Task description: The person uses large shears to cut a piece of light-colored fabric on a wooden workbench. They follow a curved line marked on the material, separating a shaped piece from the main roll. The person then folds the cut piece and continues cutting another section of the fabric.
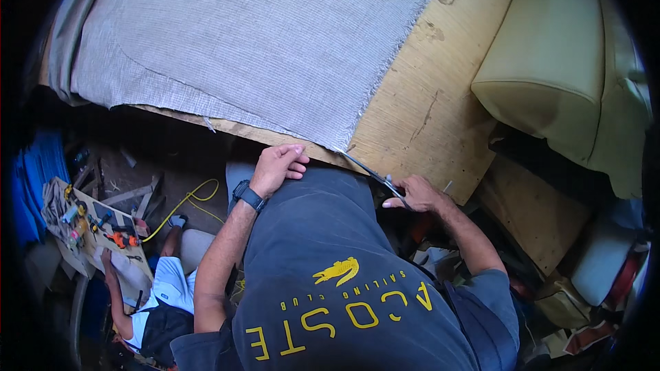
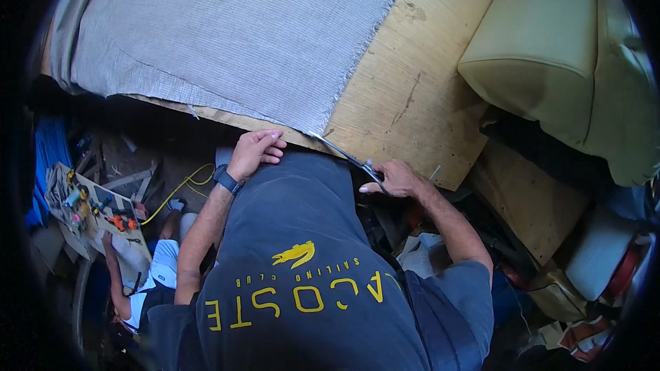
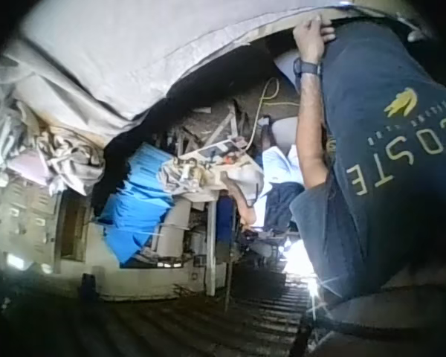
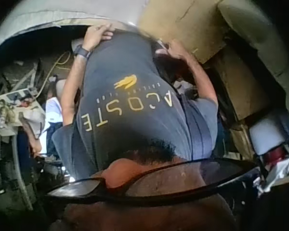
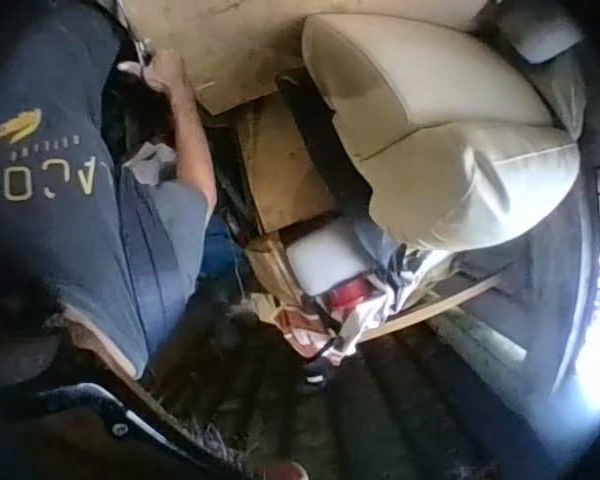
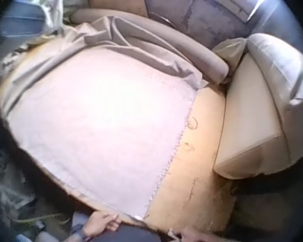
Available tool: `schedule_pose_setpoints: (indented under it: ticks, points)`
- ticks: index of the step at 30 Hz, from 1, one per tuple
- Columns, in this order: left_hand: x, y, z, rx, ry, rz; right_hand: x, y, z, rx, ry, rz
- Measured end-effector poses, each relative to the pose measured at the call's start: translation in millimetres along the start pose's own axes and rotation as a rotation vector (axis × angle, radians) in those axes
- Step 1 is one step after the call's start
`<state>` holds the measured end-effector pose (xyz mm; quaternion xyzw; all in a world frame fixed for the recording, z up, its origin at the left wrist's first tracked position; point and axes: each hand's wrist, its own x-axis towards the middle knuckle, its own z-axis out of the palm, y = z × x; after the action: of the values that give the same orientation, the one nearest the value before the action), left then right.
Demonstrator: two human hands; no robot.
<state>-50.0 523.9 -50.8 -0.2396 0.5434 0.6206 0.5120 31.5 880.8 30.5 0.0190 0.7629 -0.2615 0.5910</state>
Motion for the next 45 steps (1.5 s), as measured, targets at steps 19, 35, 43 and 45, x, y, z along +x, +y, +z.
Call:
schedule_pose_setpoints:
  ticks: [19,35,43,45]
  points:
    - [10,6,24,-0.245,0.112,-0.063,57,-15,-15,0.11,-0.074,-0.176]
    - [14,1,25,-0.171,0.149,-0.01,62,-29,-25,-0.082,0.029,-0.252]
    - [12,1,22,-0.177,0.117,-0.01,59,-39,-30,-0.122,0.034,-0.233]
    - [12,2,19,-0.173,0.093,0.01,62,-47,-32,-0.11,0.035,-0.229]
